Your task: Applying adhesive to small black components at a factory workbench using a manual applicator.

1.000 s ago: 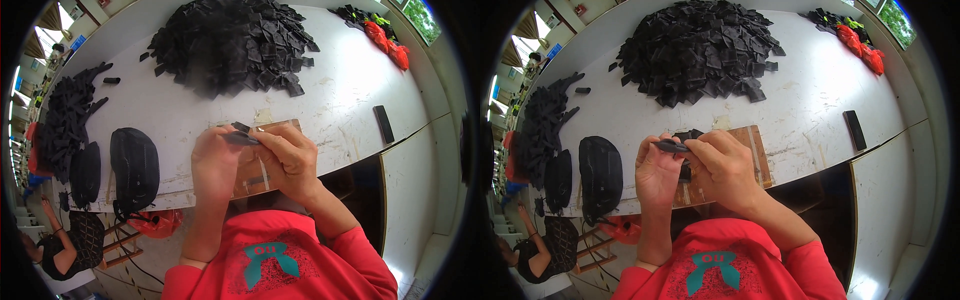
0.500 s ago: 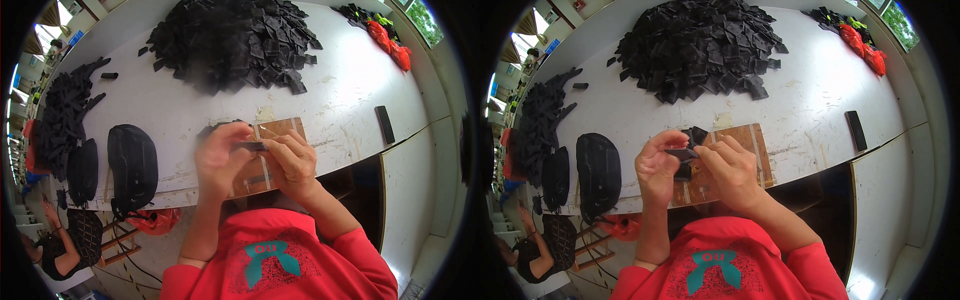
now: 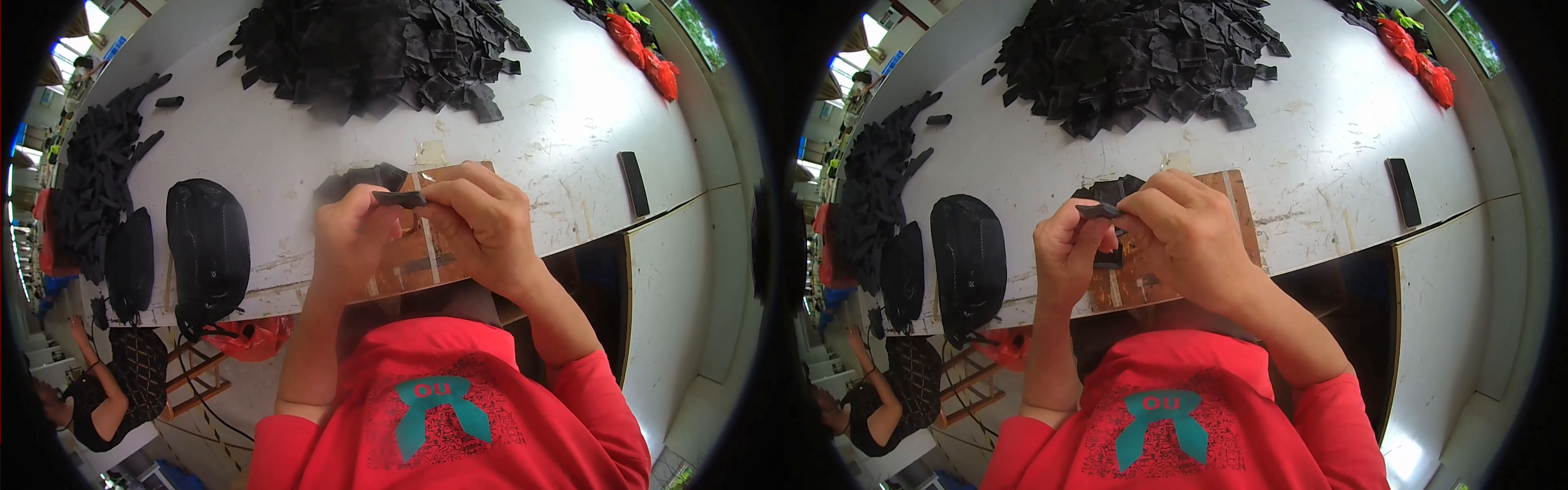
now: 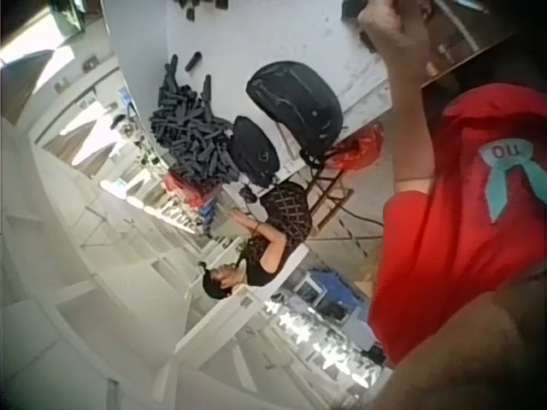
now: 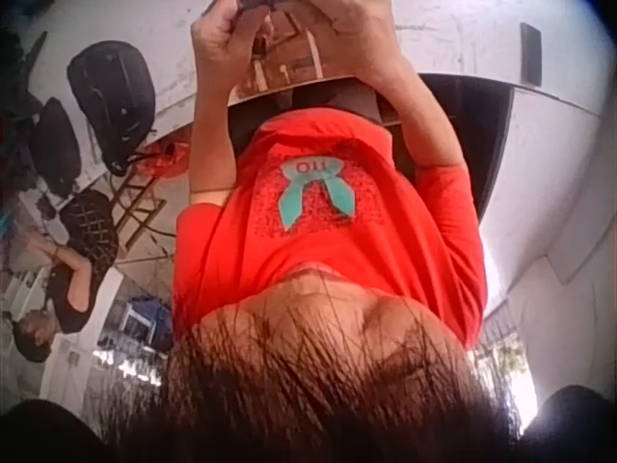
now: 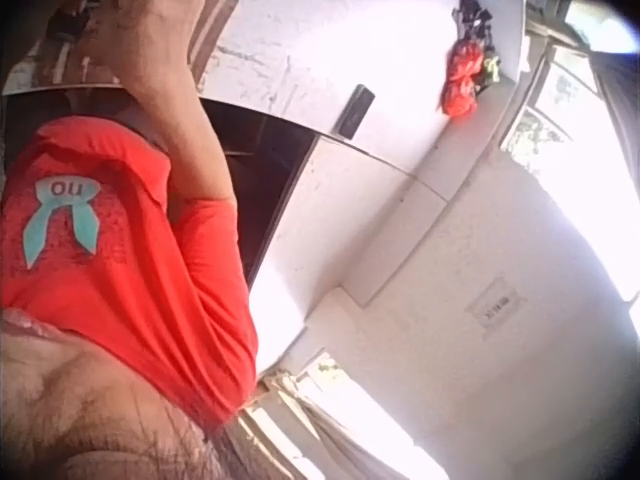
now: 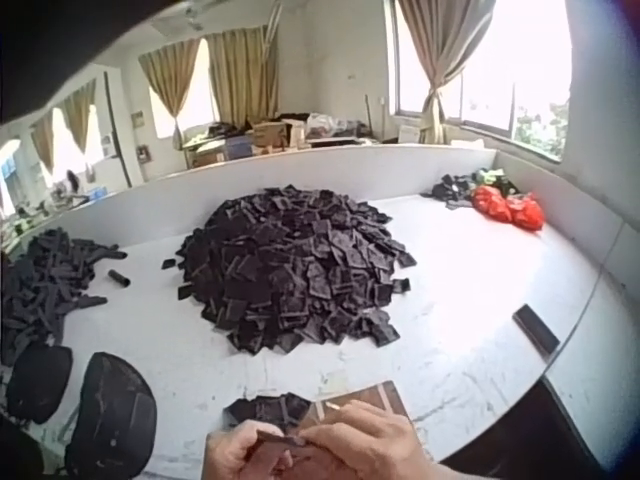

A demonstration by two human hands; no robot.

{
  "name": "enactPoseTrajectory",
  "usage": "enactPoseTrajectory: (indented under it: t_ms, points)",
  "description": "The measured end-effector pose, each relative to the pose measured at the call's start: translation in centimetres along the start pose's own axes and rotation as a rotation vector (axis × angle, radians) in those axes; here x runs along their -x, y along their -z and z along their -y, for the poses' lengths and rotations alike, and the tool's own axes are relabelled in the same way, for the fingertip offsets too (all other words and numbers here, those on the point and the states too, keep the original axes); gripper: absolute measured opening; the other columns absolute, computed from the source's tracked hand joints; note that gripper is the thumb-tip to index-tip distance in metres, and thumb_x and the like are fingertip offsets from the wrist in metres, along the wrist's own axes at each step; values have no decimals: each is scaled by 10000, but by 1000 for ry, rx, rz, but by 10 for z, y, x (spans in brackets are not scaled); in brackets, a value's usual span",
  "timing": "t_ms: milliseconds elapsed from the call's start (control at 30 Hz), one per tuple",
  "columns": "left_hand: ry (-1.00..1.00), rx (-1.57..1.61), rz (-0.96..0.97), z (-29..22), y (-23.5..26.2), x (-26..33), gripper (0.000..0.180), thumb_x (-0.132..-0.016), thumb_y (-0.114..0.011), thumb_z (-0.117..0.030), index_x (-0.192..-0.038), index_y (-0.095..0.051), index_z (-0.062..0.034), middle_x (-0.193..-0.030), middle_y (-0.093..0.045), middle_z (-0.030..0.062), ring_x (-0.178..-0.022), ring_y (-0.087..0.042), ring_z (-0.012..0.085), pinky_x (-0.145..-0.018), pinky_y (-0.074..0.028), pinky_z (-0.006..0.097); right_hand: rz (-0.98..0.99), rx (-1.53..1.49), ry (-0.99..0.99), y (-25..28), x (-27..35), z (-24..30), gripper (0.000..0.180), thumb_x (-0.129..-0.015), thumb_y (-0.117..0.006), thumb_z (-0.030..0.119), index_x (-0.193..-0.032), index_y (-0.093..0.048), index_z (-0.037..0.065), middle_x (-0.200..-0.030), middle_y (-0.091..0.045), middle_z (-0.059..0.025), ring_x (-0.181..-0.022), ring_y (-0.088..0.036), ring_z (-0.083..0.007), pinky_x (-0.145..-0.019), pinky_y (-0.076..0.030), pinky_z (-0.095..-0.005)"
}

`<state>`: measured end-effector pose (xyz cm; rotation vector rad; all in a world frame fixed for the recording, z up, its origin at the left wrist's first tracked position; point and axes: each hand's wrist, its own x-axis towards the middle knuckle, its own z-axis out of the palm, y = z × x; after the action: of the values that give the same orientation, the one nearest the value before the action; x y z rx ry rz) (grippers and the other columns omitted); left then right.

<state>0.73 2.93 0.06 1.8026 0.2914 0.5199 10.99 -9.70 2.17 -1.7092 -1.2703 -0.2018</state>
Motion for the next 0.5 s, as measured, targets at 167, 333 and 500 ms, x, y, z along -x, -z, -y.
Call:
enactPoseTrajectory:
  t_ms: [167, 333, 500]
  points:
    - [42, -89, -44, 17, 3, -6, 58, -787, -543, -51, -767, -561, 1, -612, -577, 56, -584, -549, 98, -541, -426, 230, -121, -96, -65, 20, 2, -2, 157, -688, -654, 54, -827, -582, 37, -710, -541, -70, -615, -537, -213, -510, -432, -295]
    - [-34, -227, -50, 60, -11, -20, 81, -718, -596, -53, -788, -568, -22, -755, -578, 96, -657, -564, 196, -585, -441, 287, -37, -325, -258, 14, 1, 12, 122, -735, -628, 46, -846, -596, 6, -748, -567, -64, -595, -536, -150, -536, -432, -239]
    - [-279, -481, 108, 112, -17, -23, 235, -656, -648, -175, -794, -511, -43, -798, -506, 107, -760, -510, 280, -597, -408, 370, 63, -252, -65, 6, -9, 5, 132, -736, -628, 62, -861, -598, 34, -747, -566, -72, -630, -572, -183, -551, -442, -259]
